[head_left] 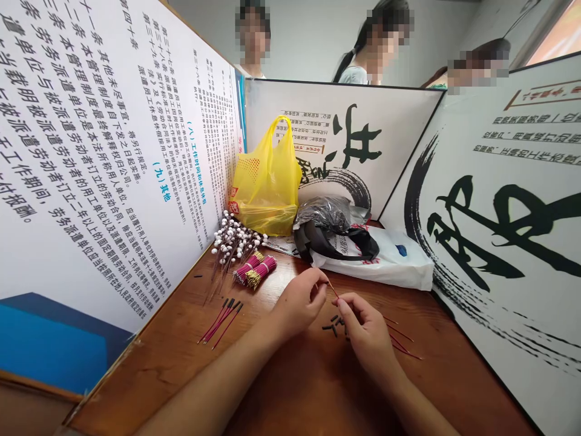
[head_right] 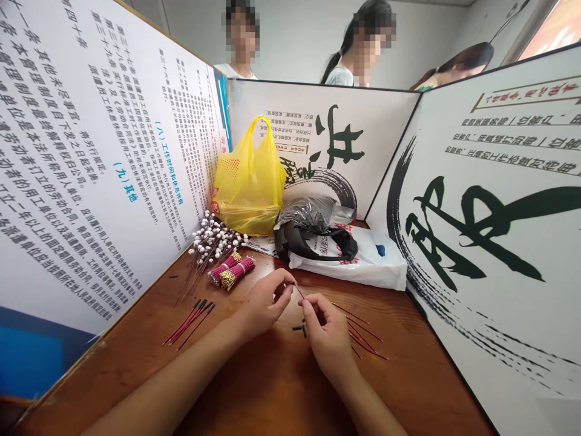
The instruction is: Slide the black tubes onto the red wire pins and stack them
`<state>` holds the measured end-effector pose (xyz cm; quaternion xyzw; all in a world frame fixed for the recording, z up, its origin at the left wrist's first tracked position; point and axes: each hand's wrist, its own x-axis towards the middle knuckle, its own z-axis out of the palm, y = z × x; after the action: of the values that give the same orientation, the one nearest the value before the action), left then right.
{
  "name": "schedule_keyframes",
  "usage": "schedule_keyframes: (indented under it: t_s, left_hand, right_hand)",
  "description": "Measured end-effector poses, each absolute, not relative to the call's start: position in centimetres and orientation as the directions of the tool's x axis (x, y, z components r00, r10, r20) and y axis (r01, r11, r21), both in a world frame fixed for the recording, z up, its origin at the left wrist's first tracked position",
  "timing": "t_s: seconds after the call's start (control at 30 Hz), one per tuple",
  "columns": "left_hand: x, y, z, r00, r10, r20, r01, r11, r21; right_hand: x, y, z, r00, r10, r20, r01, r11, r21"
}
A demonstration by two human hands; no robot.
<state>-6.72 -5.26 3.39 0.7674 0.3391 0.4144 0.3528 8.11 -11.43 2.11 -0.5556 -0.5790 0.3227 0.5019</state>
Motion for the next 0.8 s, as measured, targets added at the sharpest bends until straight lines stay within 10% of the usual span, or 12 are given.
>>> schedule_keyframes:
  t_s: [0.8]
  left_hand:
    - [-6.87,-5.1,2.98,0.392,0.733,0.556,0.263,-0.668,0.696]
  right_hand:
    - [8.57,-11.22,1.7,0.127,0.961,0.247,0.384,0.182,-0.905]
